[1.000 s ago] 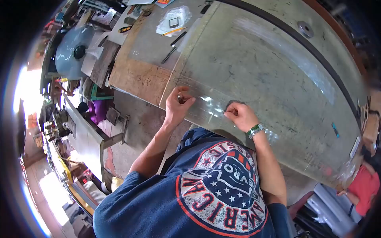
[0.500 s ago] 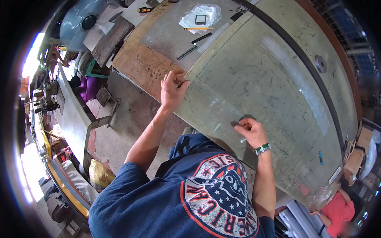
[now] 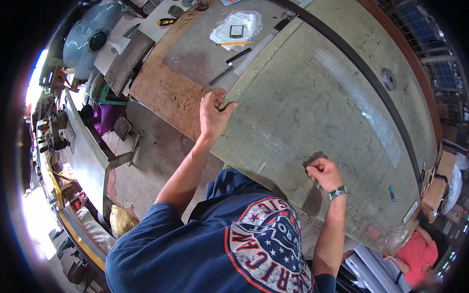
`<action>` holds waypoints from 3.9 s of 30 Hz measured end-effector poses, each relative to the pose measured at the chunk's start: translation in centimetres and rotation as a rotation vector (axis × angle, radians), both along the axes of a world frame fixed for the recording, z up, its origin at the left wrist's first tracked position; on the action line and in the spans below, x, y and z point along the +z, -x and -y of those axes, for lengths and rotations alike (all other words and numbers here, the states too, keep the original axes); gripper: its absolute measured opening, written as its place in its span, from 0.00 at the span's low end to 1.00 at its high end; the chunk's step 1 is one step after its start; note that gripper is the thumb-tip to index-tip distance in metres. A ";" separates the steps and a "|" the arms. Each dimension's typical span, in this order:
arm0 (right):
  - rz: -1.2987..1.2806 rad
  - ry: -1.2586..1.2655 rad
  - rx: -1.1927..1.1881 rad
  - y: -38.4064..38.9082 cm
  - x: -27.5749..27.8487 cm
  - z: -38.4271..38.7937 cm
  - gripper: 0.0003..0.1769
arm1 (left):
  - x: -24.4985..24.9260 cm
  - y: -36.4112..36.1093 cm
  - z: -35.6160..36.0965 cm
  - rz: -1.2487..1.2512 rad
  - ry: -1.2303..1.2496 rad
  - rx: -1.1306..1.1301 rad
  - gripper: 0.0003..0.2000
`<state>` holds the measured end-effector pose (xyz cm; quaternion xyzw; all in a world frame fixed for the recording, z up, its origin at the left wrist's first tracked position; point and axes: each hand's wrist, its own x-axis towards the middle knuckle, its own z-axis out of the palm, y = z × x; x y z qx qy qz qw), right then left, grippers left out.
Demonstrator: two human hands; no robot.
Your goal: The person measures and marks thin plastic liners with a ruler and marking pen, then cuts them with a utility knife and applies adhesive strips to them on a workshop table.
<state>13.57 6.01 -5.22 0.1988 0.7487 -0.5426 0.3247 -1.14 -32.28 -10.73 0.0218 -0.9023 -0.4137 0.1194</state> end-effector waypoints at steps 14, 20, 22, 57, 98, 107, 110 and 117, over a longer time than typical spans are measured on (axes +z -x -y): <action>0.059 0.003 -0.015 1.2 -1.3 -0.8 0.07 | 0.2 0.2 0.1 0.077 -0.086 0.073 0.15; 0.072 0.019 -0.010 1.6 -1.3 -1.0 0.07 | 0.2 0.2 0.1 0.120 -0.149 0.092 0.14; 0.073 0.018 -0.010 1.6 -1.3 -1.1 0.07 | 0.8 0.3 0.0 0.178 -0.189 0.105 0.13; -0.126 -0.249 -0.100 -24.6 1.7 -31.9 0.11 | -4.7 5.7 7.9 0.424 -0.318 -0.097 0.15; -0.145 -0.412 -0.241 -30.2 0.8 -36.4 0.12 | -3.6 7.5 8.3 0.556 -0.346 -0.167 0.12; -0.116 -0.510 -0.239 -30.7 -2.7 -37.4 0.12 | -3.2 7.0 7.9 0.575 -0.272 -0.131 0.13; -0.117 -0.460 -0.315 -31.2 -3.2 -37.4 0.12 | -2.7 6.3 7.1 0.566 -0.293 -0.130 0.09; -0.077 -0.716 -0.297 -30.6 -2.2 -36.0 0.12 | -3.4 6.6 7.4 0.576 -0.361 -0.081 0.09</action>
